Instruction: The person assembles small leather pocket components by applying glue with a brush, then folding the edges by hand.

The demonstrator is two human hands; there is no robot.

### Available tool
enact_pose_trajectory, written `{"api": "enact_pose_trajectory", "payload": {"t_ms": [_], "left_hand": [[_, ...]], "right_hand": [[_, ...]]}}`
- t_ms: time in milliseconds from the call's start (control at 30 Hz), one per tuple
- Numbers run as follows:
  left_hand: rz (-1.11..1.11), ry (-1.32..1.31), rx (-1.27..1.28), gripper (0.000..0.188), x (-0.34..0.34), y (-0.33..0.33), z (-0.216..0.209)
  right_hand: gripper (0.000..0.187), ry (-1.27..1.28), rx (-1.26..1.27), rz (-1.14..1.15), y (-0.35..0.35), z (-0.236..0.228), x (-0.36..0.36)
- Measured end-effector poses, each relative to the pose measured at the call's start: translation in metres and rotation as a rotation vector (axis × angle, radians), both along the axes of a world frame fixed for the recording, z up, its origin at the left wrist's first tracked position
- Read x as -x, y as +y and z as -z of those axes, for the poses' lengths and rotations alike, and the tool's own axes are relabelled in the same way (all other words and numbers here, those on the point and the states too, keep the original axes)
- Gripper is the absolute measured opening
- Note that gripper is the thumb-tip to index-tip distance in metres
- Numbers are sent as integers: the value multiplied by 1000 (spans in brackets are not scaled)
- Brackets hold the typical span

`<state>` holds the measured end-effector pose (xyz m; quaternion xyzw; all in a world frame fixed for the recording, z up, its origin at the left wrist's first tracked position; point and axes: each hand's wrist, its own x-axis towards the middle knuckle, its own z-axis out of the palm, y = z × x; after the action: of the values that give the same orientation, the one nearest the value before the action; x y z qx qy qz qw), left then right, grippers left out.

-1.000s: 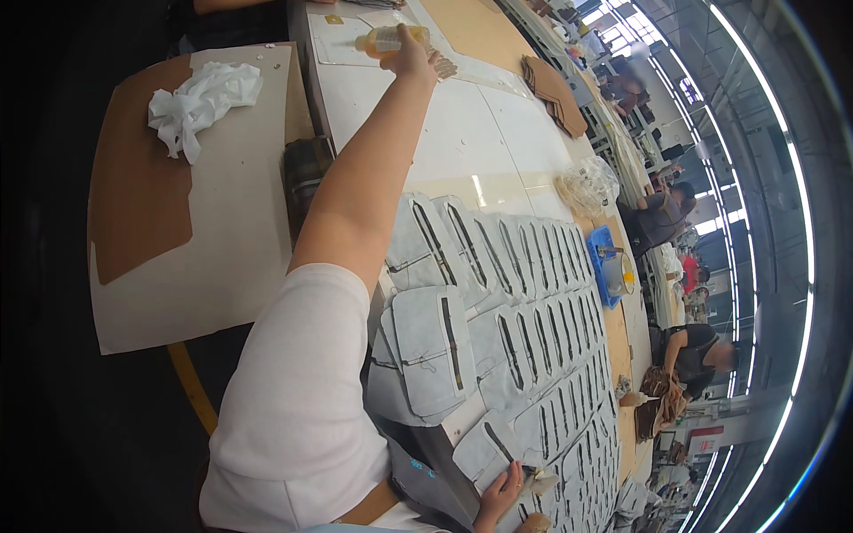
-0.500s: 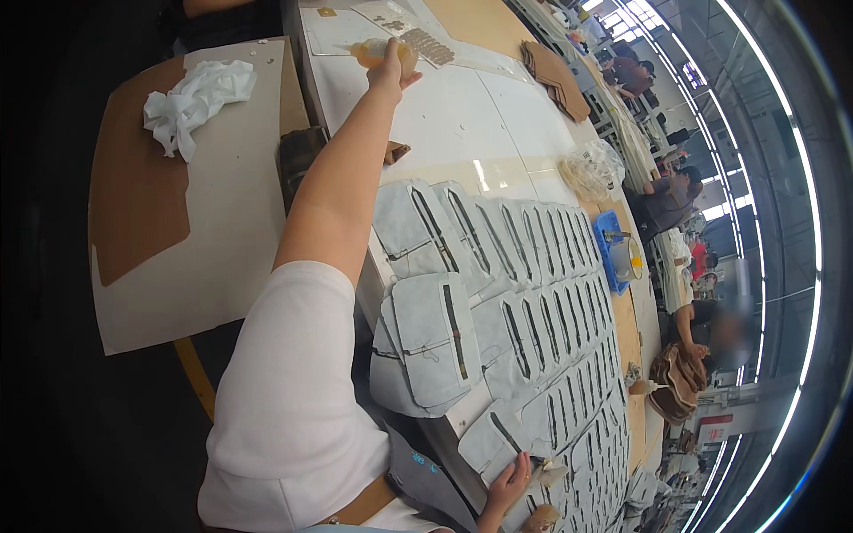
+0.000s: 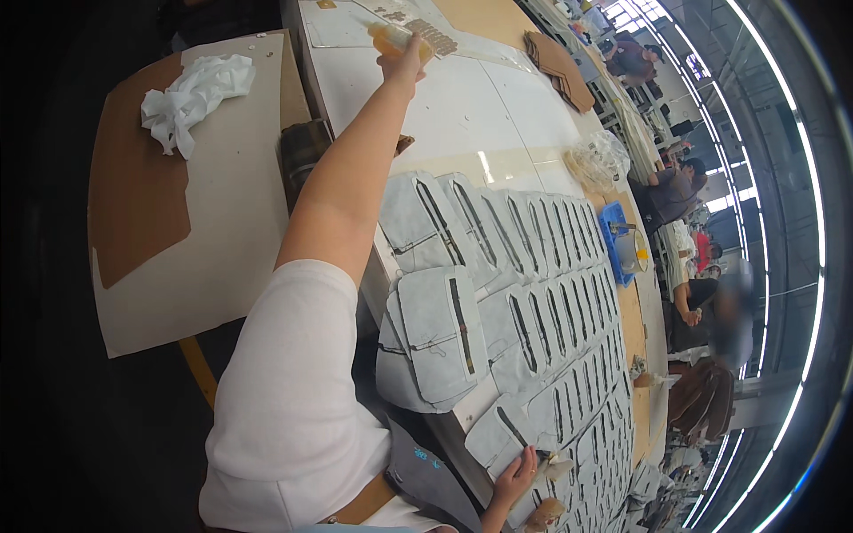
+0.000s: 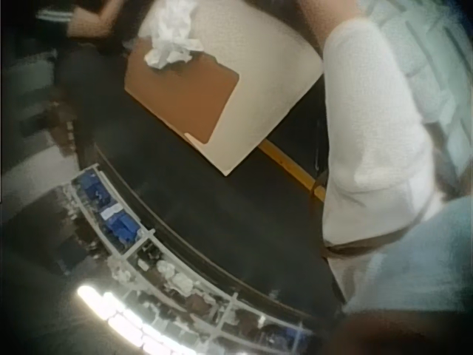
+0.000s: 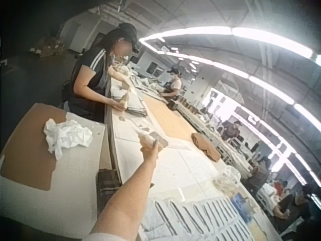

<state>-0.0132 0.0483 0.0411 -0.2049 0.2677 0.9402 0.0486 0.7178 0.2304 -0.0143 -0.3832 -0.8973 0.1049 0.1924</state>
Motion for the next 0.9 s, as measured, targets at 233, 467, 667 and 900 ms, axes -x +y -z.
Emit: {"api": "enact_pose_trajectory", "payload": {"t_ms": [233,467,667,900], "left_hand": [[-427,311,1689,72,9,-22,49],[242,69,1923,77,-2,-74,51],[-549,331,1776,82,-23,-26,66],[-241,1610,1323,52,-246,102,-74]], "right_hand": [[34,48,33,26,5,4,-1],[34,30,-11,16,4,5,-2],[33,43,-60,-9,1,6,-4],[38,83,-6,4,-4,-8,16]]}}
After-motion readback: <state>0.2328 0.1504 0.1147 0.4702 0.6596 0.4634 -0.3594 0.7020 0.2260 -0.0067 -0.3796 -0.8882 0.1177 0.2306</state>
